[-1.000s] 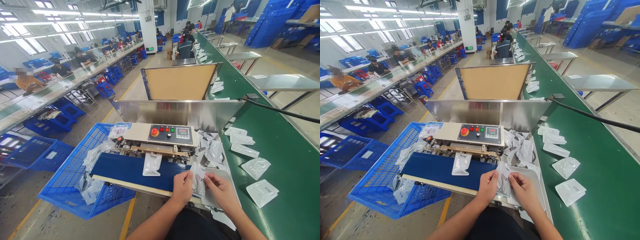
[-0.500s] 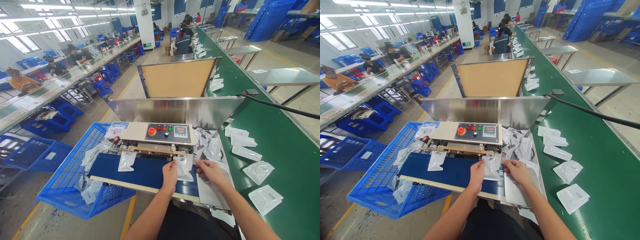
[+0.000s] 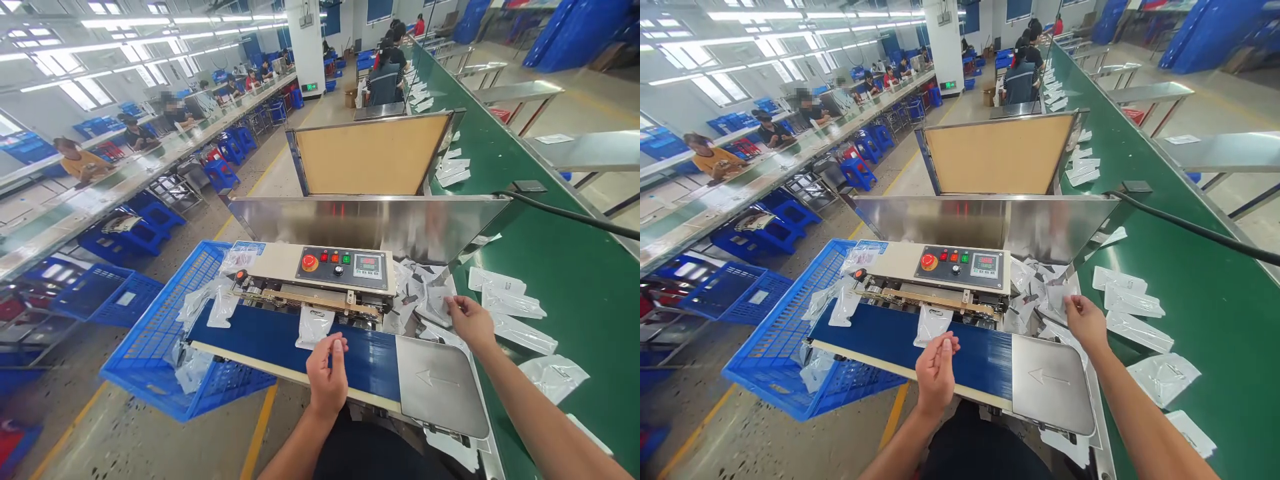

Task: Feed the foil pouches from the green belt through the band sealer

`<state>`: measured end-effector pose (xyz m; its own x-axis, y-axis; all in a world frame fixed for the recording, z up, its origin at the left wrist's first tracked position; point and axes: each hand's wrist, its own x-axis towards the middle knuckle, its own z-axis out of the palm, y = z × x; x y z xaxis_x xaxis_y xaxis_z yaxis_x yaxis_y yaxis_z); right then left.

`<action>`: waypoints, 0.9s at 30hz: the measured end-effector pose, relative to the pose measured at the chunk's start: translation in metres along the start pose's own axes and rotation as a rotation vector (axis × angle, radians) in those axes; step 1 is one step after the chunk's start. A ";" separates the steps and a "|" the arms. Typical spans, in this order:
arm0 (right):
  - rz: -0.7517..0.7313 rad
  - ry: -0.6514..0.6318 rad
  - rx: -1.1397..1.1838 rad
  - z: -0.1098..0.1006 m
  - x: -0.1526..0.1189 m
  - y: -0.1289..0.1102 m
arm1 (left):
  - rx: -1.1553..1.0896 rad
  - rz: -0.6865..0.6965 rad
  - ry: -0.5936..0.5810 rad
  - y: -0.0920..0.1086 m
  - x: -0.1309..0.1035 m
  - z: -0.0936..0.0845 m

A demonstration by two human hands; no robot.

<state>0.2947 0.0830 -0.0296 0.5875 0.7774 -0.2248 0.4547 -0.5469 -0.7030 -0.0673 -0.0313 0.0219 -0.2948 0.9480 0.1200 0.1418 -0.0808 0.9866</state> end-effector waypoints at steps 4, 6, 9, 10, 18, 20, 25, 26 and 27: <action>-0.209 0.113 0.101 -0.032 -0.078 -0.003 | 0.043 0.089 -0.175 0.009 0.001 0.035; -0.246 0.057 0.177 -0.040 -0.119 -0.007 | 0.041 0.107 -0.261 0.014 0.003 0.056; -0.253 -0.153 0.287 -0.039 -0.161 -0.011 | -0.011 0.097 -0.444 0.019 0.003 0.080; -0.234 -0.208 0.316 -0.037 -0.169 -0.011 | -0.025 0.080 -0.497 0.019 0.003 0.085; 0.094 -0.225 0.387 -0.015 -0.161 -0.011 | -0.032 -0.404 -0.322 -0.013 0.006 0.096; 0.170 -0.293 0.469 0.002 -0.156 -0.024 | -0.045 -0.488 -0.261 -0.023 0.012 0.094; 0.183 -0.442 0.492 0.049 -0.157 -0.066 | -0.084 -0.558 -0.083 -0.035 0.039 0.067; 0.168 -0.471 0.485 0.050 -0.158 -0.069 | -0.101 -0.551 -0.076 -0.037 0.044 0.059; 0.142 -0.483 0.467 0.046 -0.157 -0.067 | -0.114 -0.545 -0.074 -0.038 0.048 0.049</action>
<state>0.1407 0.0118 0.0218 0.2065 0.8185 -0.5361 -0.0049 -0.5470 -0.8371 -0.0405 0.0325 -0.0156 -0.2290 0.8806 -0.4148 -0.1169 0.3981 0.9099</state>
